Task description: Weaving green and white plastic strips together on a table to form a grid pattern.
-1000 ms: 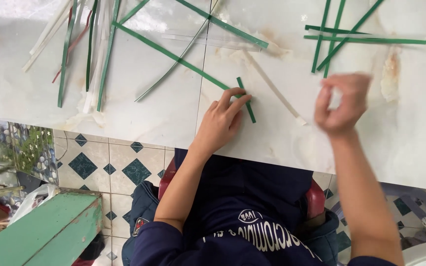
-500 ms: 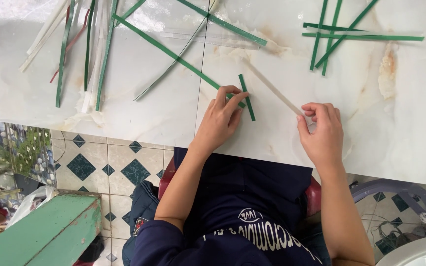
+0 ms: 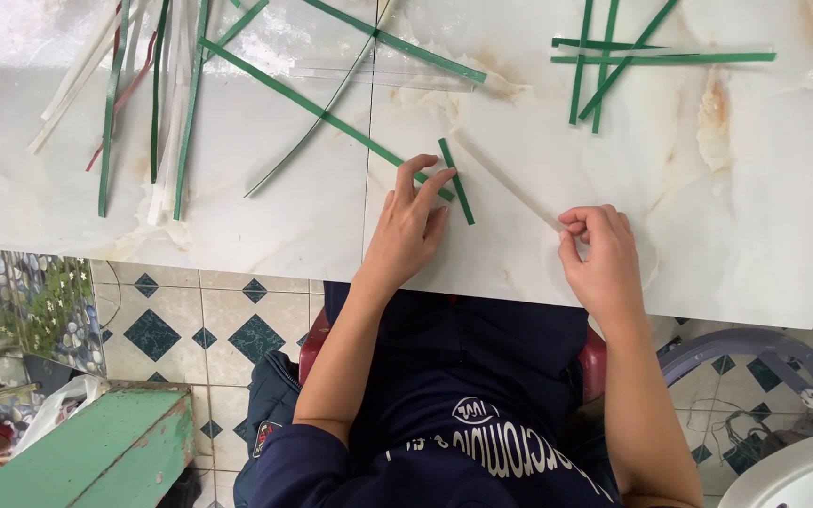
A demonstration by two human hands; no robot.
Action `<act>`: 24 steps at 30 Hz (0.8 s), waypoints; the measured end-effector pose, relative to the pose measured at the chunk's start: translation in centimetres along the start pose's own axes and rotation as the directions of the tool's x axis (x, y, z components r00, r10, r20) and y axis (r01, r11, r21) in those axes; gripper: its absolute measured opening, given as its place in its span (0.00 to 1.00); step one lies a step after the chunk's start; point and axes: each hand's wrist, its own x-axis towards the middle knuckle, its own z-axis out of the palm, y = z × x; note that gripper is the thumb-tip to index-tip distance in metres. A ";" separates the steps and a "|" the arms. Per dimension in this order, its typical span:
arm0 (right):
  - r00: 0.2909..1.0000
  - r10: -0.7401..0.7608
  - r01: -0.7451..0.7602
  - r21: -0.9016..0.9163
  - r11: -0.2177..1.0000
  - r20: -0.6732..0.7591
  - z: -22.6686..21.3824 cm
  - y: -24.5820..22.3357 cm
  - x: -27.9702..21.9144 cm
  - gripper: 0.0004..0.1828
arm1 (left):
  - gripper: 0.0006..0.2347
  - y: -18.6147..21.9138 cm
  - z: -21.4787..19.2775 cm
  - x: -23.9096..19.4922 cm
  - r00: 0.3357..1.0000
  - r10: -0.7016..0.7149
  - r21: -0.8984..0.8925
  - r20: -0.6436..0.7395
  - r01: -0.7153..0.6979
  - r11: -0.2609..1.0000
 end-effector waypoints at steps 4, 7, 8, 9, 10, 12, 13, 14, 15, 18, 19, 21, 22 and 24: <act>1.000 -0.009 0.009 -0.032 0.999 -0.005 0.5 0.2 -0.2 0.06 | 0.19 -0.1 0.1 -0.1 1.000 -0.010 0.001 0.006 0.010 1.000; 1.000 -0.010 0.009 -0.062 0.998 -0.007 0.8 0.7 -0.3 0.06 | 0.19 -0.2 0.2 -0.1 1.000 -0.019 -0.004 0.005 0.019 1.000; 1.000 -0.009 0.008 -0.061 0.998 -0.008 0.9 0.7 -0.4 0.06 | 0.19 -0.2 0.2 0.0 1.000 -0.018 -0.004 0.006 0.018 1.000; 1.000 -0.013 0.012 -0.066 0.998 -0.017 0.9 0.8 -0.4 0.06 | 0.19 -0.3 0.2 0.0 1.000 -0.018 -0.014 0.003 0.018 1.000; 1.000 -0.017 0.016 -0.069 0.997 -0.024 0.9 0.8 -0.4 0.06 | 0.19 -0.3 0.2 0.1 1.000 -0.020 -0.024 0.002 0.020 1.000; 0.999 -0.013 0.012 -0.068 0.998 -0.029 0.9 0.8 -0.4 0.07 | 0.19 -0.1 0.0 0.1 1.000 -0.022 -0.032 0.005 0.022 0.999; 0.999 -0.012 0.009 -0.067 0.998 -0.034 0.9 0.7 -0.4 0.07 | 0.18 0.0 -0.1 0.1 1.000 -0.025 -0.040 0.007 0.025 0.999; 0.999 -0.010 0.007 -0.067 0.998 -0.033 1.0 0.8 -0.3 0.07 | 0.18 0.0 -0.2 0.2 1.000 -0.026 -0.040 0.009 0.026 0.999; 0.999 -0.016 0.013 -0.067 0.998 -0.040 1.1 0.8 -0.3 0.07 | 0.19 0.0 -0.2 0.2 1.000 -0.026 -0.051 0.010 0.026 0.998; 0.999 -0.020 0.018 -0.060 0.998 -0.043 0.9 0.7 -0.1 0.06 | 0.19 0.0 -0.3 0.3 0.999 -0.030 -0.080 0.018 0.031 0.996; 0.999 -0.021 0.019 -0.052 0.998 -0.040 0.9 0.7 -0.1 0.06 | 0.19 0.0 -0.4 0.3 0.999 -0.033 -0.097 0.023 0.035 0.995; 0.999 -0.022 0.021 -0.037 0.999 -0.043 0.8 0.8 0.0 0.06 | 0.19 0.0 -0.4 0.3 0.999 -0.036 -0.109 0.026 0.038 0.993; 0.999 -0.024 0.023 -0.021 1.000 -0.045 0.8 0.9 0.0 0.05 | 0.19 -0.1 -0.4 0.3 0.999 -0.039 -0.120 0.028 0.042 0.992; 0.999 -0.036 0.037 0.015 0.999 -0.025 0.5 0.7 0.3 0.04 | 0.19 -0.1 -0.5 0.4 0.999 -0.042 -0.129 0.028 0.046 0.991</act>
